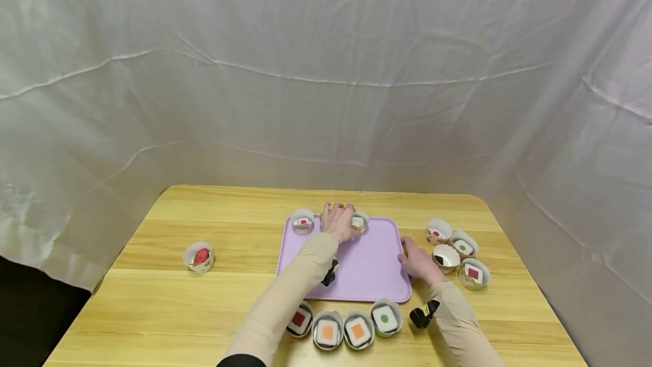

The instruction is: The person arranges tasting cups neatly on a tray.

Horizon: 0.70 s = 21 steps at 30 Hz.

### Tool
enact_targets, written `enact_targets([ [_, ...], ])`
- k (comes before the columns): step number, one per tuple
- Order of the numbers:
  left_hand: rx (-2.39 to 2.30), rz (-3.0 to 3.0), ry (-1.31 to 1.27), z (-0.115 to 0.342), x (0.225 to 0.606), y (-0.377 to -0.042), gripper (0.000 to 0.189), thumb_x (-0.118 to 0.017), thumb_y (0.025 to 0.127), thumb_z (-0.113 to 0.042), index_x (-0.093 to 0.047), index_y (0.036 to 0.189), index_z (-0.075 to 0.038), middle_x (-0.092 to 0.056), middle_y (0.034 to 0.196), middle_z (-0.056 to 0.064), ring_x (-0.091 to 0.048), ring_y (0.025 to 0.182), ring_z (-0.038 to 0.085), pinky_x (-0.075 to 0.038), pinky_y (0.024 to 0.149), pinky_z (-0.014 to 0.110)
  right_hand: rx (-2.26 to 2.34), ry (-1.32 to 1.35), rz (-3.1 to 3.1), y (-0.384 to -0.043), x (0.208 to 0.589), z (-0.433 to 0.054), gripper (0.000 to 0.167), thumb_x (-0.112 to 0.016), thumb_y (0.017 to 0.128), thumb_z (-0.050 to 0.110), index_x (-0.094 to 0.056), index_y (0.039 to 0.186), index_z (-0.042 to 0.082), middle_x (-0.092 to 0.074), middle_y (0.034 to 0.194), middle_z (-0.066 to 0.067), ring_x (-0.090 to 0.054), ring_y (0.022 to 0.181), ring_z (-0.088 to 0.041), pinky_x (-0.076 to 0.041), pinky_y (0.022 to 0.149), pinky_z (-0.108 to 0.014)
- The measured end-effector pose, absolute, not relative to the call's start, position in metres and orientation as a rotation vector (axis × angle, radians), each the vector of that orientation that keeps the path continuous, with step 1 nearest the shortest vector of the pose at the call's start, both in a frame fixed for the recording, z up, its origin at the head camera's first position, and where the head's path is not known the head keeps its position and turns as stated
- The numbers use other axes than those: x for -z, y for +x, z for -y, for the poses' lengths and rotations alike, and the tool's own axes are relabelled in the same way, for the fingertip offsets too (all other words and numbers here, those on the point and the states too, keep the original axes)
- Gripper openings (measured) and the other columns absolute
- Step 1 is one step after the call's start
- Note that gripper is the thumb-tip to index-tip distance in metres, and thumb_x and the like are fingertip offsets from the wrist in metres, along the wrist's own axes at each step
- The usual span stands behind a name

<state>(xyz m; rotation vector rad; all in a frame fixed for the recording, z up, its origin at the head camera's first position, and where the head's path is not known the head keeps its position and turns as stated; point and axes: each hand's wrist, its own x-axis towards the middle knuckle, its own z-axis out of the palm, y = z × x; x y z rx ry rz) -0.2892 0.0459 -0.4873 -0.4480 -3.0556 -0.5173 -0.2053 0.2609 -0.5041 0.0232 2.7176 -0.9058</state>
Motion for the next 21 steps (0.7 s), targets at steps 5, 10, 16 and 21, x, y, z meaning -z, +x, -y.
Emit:
enact_targets([
  [5,0.527,3.060,-0.442,-0.0461,0.4895,-0.2902,0.062,-0.088,0.074,-0.037,-0.064,0.126,-0.014,-0.072,0.126,0.004,-0.052,0.136,0.025,-0.022,0.123,0.054,0.902,0.026,-2.717,-0.2062,0.5043,-0.2609,0.052,-0.048,0.103,0.010,-0.029,0.148,-0.007,-0.064,0.105,-0.033,-0.064,0.062,-0.020,-0.055,0.053,-0.033],
  [10,0.495,3.063,-0.439,-0.0458,0.4883,-0.2890,0.064,-0.089,0.072,-0.037,-0.064,0.126,-0.015,-0.071,0.127,0.003,-0.052,0.136,0.025,-0.023,0.122,0.053,0.899,0.033,-2.714,-0.2066,0.5048,-0.2610,0.052,-0.047,0.103,0.010,-0.029,0.149,-0.006,-0.064,0.105,-0.033,-0.064,0.062,-0.020,-0.055,0.052,-0.033],
  [16,0.458,3.072,-0.444,-0.0456,0.4875,-0.2872,0.066,-0.089,0.072,-0.037,-0.062,0.128,-0.014,-0.069,0.130,0.004,-0.051,0.136,0.025,-0.023,0.123,0.052,0.902,0.039,-2.710,-0.2064,0.5042,-0.2609,0.052,-0.047,0.103,0.010,-0.029,0.149,-0.006,-0.064,0.105,-0.033,-0.064,0.061,-0.020,-0.055,0.052,-0.033],
  [21,0.462,3.092,-0.445,-0.0444,0.4850,-0.2852,0.074,-0.083,0.076,-0.048,-0.058,0.137,-0.013,-0.062,0.139,0.007,-0.046,0.142,0.025,-0.023,0.123,0.051,0.900,0.043,-2.705,-0.2063,0.5049,-0.2617,0.052,-0.047,0.103,0.010,-0.028,0.149,-0.006,-0.064,0.106,-0.034,-0.064,0.062,-0.020,-0.056,0.053,-0.033],
])
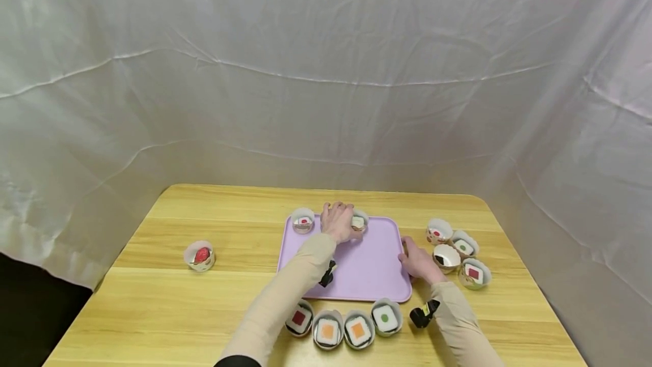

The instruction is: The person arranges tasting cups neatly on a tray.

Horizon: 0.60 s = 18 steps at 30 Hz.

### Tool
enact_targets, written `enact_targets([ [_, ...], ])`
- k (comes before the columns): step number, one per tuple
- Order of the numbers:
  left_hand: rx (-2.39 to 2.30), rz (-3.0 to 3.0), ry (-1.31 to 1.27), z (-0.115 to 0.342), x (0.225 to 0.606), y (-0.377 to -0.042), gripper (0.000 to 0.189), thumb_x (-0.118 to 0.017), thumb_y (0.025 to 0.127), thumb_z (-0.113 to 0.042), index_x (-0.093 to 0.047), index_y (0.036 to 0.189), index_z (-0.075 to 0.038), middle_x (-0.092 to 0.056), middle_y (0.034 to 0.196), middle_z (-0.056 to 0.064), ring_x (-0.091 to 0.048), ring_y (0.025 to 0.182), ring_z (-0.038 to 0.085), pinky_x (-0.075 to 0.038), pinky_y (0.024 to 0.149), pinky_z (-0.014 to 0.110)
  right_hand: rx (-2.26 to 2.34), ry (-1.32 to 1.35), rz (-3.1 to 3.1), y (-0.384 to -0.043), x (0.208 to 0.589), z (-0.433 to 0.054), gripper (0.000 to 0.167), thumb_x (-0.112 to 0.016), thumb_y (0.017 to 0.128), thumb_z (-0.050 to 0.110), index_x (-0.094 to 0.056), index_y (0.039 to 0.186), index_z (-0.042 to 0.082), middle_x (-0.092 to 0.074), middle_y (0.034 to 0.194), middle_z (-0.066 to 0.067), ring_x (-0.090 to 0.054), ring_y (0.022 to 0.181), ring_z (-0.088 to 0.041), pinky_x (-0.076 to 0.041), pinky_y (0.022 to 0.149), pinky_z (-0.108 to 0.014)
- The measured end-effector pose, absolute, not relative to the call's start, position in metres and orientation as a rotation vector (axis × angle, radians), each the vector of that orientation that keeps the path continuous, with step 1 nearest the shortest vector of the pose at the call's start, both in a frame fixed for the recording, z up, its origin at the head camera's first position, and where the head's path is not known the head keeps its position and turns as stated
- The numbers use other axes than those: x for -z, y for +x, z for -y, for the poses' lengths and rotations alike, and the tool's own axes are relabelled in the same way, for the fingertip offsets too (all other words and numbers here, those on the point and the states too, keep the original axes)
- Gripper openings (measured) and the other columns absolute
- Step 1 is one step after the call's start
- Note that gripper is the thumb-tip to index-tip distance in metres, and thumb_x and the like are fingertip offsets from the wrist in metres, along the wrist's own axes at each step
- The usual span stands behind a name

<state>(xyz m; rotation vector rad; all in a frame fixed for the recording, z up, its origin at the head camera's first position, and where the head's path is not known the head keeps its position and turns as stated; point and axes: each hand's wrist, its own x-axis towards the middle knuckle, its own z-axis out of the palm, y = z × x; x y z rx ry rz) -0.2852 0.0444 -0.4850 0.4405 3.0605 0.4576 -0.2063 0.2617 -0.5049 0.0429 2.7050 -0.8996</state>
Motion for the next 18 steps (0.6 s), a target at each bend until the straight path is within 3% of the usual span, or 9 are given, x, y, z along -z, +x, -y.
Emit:
enact_targets([
  [8,-0.797,-2.925,0.456,-0.037,0.474,-0.282,0.080,-0.071,0.084,-0.058,-0.053,0.143,-0.008,-0.053,0.150,0.011,-0.036,0.149,0.031,-0.015,0.125,0.057,0.899,0.033,-2.707,-0.208,0.507,-0.264,0.053,-0.047,0.103,0.010,-0.028,0.149,-0.006,-0.063,0.108,-0.036,-0.064,0.063,-0.020,-0.056,0.054,-0.033],
  [18,-1.153,-2.809,0.420,-0.022,0.468,-0.280,0.072,-0.060,0.094,-0.053,-0.048,0.146,-0.003,-0.052,0.151,0.016,-0.031,0.151,0.036,-0.011,0.125,0.057,0.891,0.025,-2.715,-0.210,0.508,-0.265,0.054,-0.047,0.102,0.010,-0.027,0.149,-0.007,-0.063,0.107,-0.035,-0.064,0.063,-0.020,-0.056,0.054,-0.033],
])
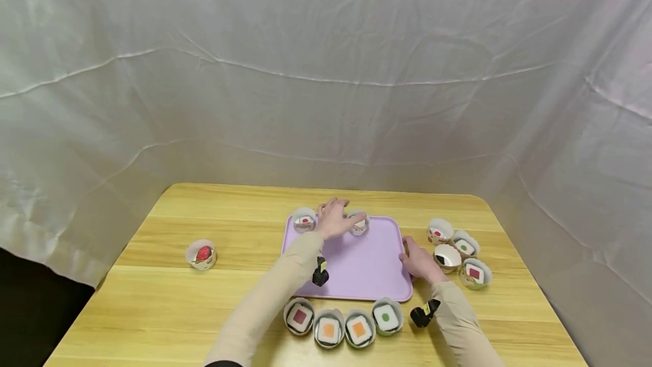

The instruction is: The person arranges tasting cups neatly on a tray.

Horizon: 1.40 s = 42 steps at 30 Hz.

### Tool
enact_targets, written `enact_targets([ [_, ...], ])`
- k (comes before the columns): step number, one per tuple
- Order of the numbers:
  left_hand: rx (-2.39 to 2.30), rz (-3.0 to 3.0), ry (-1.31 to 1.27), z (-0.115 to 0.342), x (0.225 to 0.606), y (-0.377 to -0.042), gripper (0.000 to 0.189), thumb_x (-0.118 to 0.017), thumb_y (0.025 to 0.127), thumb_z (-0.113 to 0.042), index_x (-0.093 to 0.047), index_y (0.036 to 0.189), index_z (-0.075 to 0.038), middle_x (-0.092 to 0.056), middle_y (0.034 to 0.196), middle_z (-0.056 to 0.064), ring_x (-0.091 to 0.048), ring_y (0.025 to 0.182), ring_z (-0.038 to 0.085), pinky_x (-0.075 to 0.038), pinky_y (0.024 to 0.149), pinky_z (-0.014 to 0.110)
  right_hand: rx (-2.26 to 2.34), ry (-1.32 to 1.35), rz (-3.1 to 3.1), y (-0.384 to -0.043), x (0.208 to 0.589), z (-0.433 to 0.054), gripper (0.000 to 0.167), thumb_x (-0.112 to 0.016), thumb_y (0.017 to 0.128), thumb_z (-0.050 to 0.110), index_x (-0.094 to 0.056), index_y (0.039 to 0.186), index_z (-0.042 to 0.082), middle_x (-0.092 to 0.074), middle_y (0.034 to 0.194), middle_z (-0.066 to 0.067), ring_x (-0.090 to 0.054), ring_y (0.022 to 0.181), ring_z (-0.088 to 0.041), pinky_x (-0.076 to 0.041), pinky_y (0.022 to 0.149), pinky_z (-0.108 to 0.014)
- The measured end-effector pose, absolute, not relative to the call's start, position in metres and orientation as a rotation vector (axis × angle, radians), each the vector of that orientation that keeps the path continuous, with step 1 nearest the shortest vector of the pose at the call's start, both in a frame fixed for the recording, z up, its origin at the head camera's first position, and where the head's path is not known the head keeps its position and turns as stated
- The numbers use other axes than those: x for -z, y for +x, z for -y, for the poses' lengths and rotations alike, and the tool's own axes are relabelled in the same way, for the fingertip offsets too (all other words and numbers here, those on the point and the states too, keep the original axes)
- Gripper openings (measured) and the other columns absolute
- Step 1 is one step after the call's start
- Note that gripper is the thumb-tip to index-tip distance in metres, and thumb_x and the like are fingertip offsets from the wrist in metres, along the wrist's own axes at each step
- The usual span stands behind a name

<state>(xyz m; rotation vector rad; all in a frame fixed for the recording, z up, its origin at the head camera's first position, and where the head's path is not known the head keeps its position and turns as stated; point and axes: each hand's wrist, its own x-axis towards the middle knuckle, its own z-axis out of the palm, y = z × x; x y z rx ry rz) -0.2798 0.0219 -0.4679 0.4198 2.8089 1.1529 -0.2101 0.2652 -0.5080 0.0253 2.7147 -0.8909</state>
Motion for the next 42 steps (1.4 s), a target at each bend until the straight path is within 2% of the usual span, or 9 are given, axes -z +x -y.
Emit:
enact_targets([
  [7,-1.336,-2.747,0.373,-0.006,0.464,-0.276,0.065,-0.054,0.099,-0.048,-0.050,0.145,-0.002,-0.053,0.149,0.017,-0.028,0.152,0.036,-0.010,0.124,0.058,0.884,0.028,-2.716,-0.210,0.508,-0.266,0.054,-0.047,0.103,0.011,-0.028,0.149,-0.007,-0.064,0.107,-0.034,-0.064,0.062,-0.020,-0.055,0.054,-0.033],
  [21,-1.550,-2.712,0.259,0.031,0.459,-0.258,0.059,-0.058,0.098,-0.044,-0.052,0.143,-0.007,-0.052,0.151,0.013,-0.025,0.154,0.034,-0.005,0.125,0.059,0.885,0.024,-2.717,-0.212,0.507,-0.265,0.052,-0.047,0.103,0.010,-0.029,0.148,-0.007,-0.064,0.105,-0.033,-0.063,0.061,-0.020,-0.055,0.054,-0.033],
  [28,-1.655,-2.699,0.232,0.051,0.461,-0.249,0.055,-0.062,0.096,-0.035,-0.053,0.141,-0.004,-0.051,0.150,0.018,-0.024,0.153,0.040,-0.003,0.124,0.061,0.893,0.032,-2.711,-0.212,0.506,-0.264,0.052,-0.046,0.103,0.010,-0.028,0.148,-0.007,-0.063,0.105,-0.034,-0.063,0.061,-0.021,-0.055,0.053,-0.033],
  [31,-1.682,-2.710,0.220,0.060,0.464,-0.245,0.054,-0.063,0.096,-0.033,-0.054,0.141,-0.003,-0.052,0.149,0.020,-0.031,0.150,0.041,-0.007,0.123,0.061,0.899,0.032,-2.706,-0.211,0.505,-0.264,0.052,-0.046,0.103,0.010,-0.028,0.149,-0.007,-0.063,0.106,-0.034,-0.063,0.060,-0.020,-0.055,0.053,-0.033],
  [34,-1.728,-2.689,0.183,0.070,0.465,-0.240,0.054,-0.064,0.096,-0.032,-0.054,0.141,-0.004,-0.053,0.148,0.019,-0.038,0.145,0.040,-0.018,0.123,0.060,0.903,0.031,-2.703,-0.211,0.505,-0.264,0.053,-0.046,0.103,0.010,-0.027,0.149,-0.007,-0.063,0.106,-0.034,-0.063,0.060,-0.020,-0.055,0.053,-0.033],
  [38,-1.800,-2.611,0.119,0.083,0.465,-0.230,0.055,-0.066,0.096,-0.034,-0.052,0.143,-0.008,-0.051,0.151,0.016,-0.040,0.145,0.038,-0.028,0.121,0.059,0.905,0.032,-2.698,-0.211,0.505,-0.264,0.052,-0.046,0.103,0.010,-0.027,0.149,-0.007,-0.062,0.108,-0.035,-0.063,0.061,-0.021,-0.055,0.054,-0.033],
  [42,-1.851,-2.553,0.087,0.096,0.465,-0.223,0.056,-0.064,0.098,-0.036,-0.049,0.145,-0.010,-0.046,0.155,0.014,-0.033,0.150,0.036,-0.025,0.123,0.059,0.899,0.043,-2.696,-0.211,0.505,-0.264,0.053,-0.045,0.103,0.010,-0.027,0.150,-0.007,-0.062,0.110,-0.035,-0.063,0.062,-0.021,-0.055,0.054,-0.033],
])
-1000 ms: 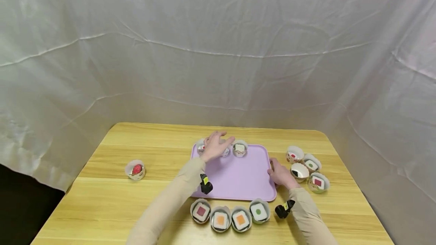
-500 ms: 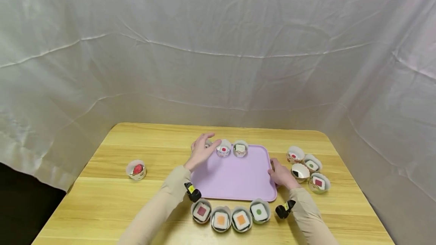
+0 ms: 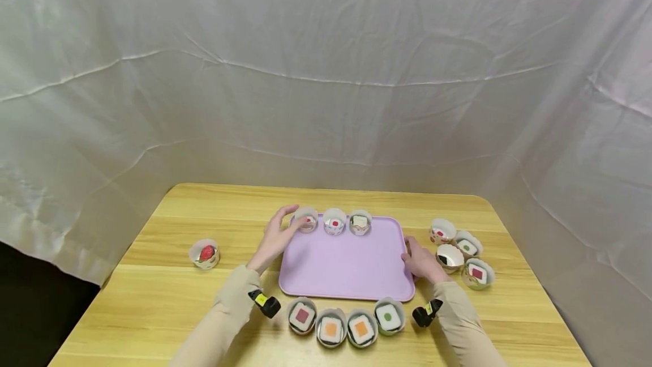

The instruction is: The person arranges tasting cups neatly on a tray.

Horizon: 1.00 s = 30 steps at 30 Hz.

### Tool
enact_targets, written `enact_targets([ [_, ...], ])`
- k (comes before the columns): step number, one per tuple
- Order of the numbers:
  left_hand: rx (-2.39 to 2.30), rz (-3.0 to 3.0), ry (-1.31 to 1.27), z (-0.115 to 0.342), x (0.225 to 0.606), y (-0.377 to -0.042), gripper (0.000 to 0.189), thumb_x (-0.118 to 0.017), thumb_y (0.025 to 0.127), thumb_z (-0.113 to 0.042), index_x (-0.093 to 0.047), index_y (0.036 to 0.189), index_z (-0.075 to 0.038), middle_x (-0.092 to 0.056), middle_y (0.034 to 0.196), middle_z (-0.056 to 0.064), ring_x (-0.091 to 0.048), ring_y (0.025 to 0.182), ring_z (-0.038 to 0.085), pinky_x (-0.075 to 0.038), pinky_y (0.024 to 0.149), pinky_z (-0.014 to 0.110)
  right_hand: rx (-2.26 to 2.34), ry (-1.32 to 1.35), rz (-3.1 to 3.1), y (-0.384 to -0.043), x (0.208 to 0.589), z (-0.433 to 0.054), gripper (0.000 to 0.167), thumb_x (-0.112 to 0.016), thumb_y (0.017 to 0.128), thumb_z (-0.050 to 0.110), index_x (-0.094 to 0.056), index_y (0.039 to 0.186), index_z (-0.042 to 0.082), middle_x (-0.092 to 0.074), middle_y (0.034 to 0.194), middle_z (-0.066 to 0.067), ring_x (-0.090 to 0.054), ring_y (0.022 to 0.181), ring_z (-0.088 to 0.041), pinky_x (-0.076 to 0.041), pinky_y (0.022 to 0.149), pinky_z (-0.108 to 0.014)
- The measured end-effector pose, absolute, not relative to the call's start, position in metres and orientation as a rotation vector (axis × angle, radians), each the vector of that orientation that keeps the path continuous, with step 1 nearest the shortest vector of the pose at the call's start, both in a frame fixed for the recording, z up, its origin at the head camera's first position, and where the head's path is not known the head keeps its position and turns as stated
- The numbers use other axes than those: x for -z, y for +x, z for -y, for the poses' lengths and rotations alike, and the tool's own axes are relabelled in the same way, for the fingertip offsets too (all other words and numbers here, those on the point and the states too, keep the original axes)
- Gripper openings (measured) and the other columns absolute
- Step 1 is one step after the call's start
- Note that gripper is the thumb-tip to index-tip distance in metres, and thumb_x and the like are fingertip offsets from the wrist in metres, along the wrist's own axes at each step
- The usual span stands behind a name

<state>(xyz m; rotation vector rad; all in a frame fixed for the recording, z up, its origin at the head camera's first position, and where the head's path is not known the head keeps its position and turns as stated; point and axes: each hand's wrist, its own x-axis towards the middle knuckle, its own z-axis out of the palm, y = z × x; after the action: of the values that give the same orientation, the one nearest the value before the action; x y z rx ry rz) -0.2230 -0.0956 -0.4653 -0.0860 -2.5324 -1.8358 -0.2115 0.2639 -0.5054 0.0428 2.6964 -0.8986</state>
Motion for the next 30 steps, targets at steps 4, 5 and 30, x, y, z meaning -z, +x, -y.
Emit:
enact_targets([
  [4,1.885,2.500,-0.061,0.111,0.465,-0.215,0.058,-0.062,0.099,-0.035,-0.045,0.148,-0.010,-0.042,0.158,0.014,-0.027,0.153,0.035,-0.020,0.124,0.059,0.896,0.042,-2.698,-0.212,0.506,-0.264,0.052,-0.046,0.104,0.011,-0.027,0.149,-0.007,-0.062,0.110,-0.034,-0.063,0.062,-0.021,-0.055,0.055,-0.033],
  [5,1.882,2.504,-0.050,0.115,0.464,-0.213,0.059,-0.062,0.099,-0.036,-0.044,0.149,-0.010,-0.041,0.158,0.013,-0.026,0.153,0.035,-0.019,0.125,0.059,0.896,0.040,-2.698,-0.212,0.507,-0.264,0.052,-0.046,0.103,0.011,-0.028,0.149,-0.007,-0.062,0.110,-0.034,-0.063,0.062,-0.021,-0.055,0.055,-0.033],
  [30,1.519,2.343,0.266,0.209,0.473,-0.179,0.063,-0.075,0.090,-0.030,-0.049,0.144,-0.009,-0.044,0.150,0.030,-0.063,0.110,0.036,-0.008,0.123,0.066,0.865,0.057,-2.703,-0.212,0.506,-0.264,0.053,-0.045,0.104,0.011,-0.026,0.150,-0.007,-0.062,0.113,-0.035,-0.062,0.061,-0.020,-0.053,0.055,-0.032],
])
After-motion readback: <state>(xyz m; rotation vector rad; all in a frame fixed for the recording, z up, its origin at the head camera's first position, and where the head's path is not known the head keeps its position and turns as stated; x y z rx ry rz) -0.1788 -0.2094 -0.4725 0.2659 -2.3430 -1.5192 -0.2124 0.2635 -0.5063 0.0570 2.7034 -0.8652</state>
